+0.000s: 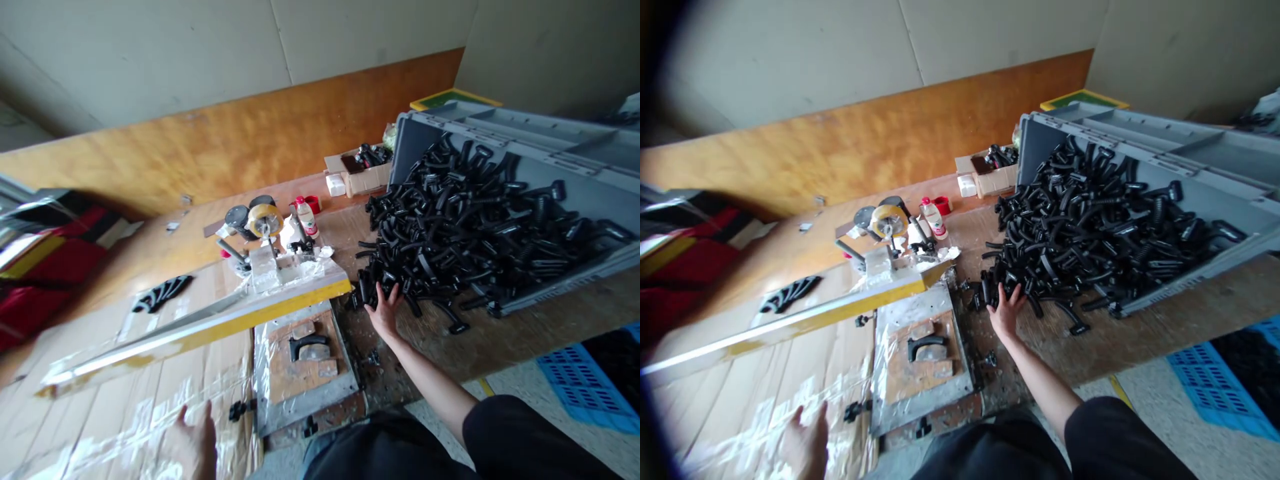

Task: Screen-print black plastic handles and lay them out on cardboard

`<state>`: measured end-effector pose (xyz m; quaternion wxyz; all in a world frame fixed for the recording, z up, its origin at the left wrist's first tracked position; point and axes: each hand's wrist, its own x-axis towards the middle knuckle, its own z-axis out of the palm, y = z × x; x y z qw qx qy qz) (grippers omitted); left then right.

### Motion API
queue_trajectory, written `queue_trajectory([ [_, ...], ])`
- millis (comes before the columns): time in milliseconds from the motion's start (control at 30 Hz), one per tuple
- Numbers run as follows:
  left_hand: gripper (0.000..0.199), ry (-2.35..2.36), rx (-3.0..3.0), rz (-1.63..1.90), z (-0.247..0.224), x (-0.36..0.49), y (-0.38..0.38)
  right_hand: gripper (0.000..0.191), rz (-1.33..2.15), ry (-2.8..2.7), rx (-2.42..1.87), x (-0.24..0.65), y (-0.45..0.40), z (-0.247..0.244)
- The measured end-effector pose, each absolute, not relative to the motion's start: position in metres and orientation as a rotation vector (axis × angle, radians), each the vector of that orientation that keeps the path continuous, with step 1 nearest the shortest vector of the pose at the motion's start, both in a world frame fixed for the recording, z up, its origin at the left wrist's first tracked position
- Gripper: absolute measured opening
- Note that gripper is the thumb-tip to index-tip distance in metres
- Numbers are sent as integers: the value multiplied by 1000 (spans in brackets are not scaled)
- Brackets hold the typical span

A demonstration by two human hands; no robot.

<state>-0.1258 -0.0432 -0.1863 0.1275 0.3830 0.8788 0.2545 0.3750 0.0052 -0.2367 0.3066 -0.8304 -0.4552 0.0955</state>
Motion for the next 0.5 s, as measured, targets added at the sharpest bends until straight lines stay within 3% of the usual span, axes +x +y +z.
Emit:
queue_trajectory([
  [100, 58, 2503, 918, 969, -158, -95, -34, 72, 392, -1261, -2110, 390, 1, -231],
  [267, 56, 1732, 798, 1545, -70, -35, 6, 50, 391, -1380, -1907, 416, -20, -209],
  [400, 50, 1145, 990, 1482, 6, 6, 35, 45, 410, -1414, -1692, 409, 0, -159],
  [500, 51, 1071, 1022, 1464, 23, 13, 29, 43, 573, -1362, -1545, 403, 31, -119],
])
